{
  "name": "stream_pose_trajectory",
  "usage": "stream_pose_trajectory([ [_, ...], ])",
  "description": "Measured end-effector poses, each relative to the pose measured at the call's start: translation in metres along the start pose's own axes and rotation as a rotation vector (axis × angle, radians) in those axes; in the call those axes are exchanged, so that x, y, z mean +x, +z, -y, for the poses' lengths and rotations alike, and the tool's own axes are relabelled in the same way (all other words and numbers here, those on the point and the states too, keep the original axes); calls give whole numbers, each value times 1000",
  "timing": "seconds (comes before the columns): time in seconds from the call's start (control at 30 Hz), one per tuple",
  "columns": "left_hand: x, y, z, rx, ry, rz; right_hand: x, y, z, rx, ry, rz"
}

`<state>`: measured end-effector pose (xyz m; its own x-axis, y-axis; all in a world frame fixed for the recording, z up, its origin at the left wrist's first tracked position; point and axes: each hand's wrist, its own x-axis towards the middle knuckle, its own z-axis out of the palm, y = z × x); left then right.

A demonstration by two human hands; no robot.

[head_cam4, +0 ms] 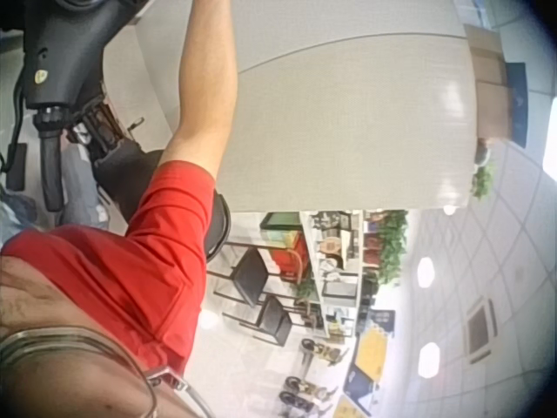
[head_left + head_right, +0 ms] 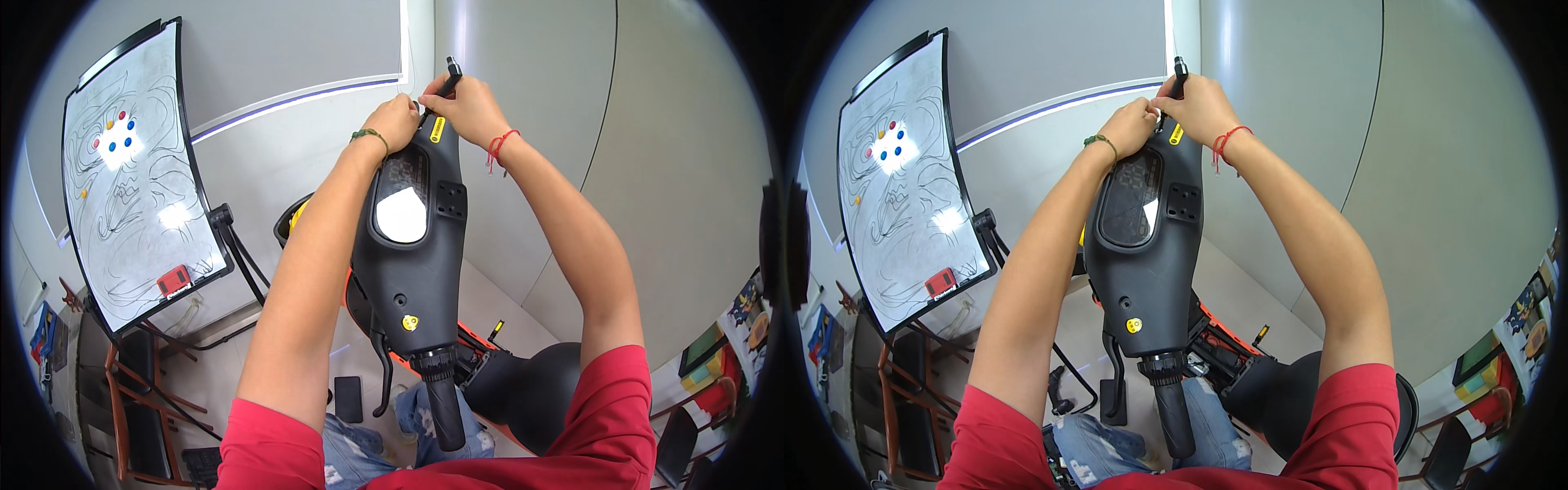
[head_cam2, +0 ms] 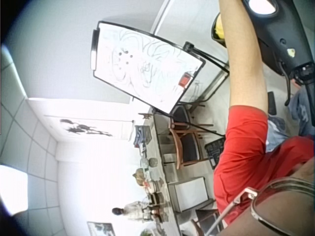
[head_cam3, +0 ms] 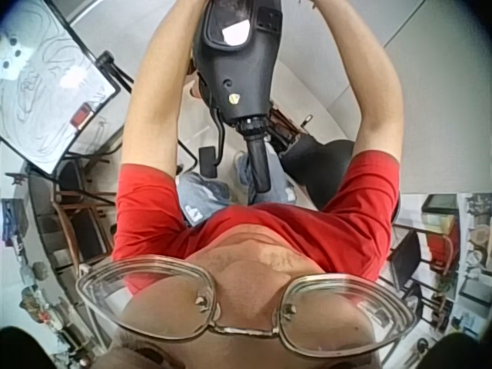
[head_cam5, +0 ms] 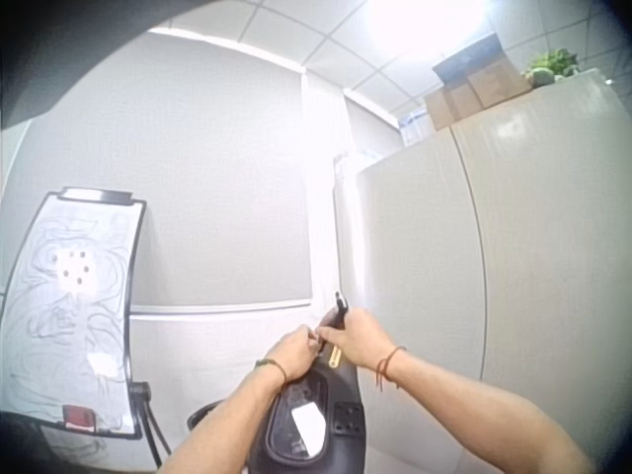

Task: The person unscrews and removes the floor panel of an electric scooter using a screwdriver, changes the screwdriver bit, and then unscrews and removes the scooter's front handlebar cover.

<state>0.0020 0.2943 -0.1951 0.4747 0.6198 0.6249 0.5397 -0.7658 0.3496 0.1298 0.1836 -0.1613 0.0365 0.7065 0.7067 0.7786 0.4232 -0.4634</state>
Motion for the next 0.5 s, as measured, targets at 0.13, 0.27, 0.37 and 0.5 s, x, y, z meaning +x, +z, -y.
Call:
stream_pose_trajectory([
  [0.13,-1,-3,-3,-145,49,7,0,-1,0,-39,13,9],
  [0.27,0,-1,3,-227,92,44,0,1,1,-15,11,-10],
  [0.37,0,0,1,-75,59,8,0,1,3,-18,11,-7],
  [0.5,-1,-1,0,-13,77,-2,0,0,4,-72,10,9],
])
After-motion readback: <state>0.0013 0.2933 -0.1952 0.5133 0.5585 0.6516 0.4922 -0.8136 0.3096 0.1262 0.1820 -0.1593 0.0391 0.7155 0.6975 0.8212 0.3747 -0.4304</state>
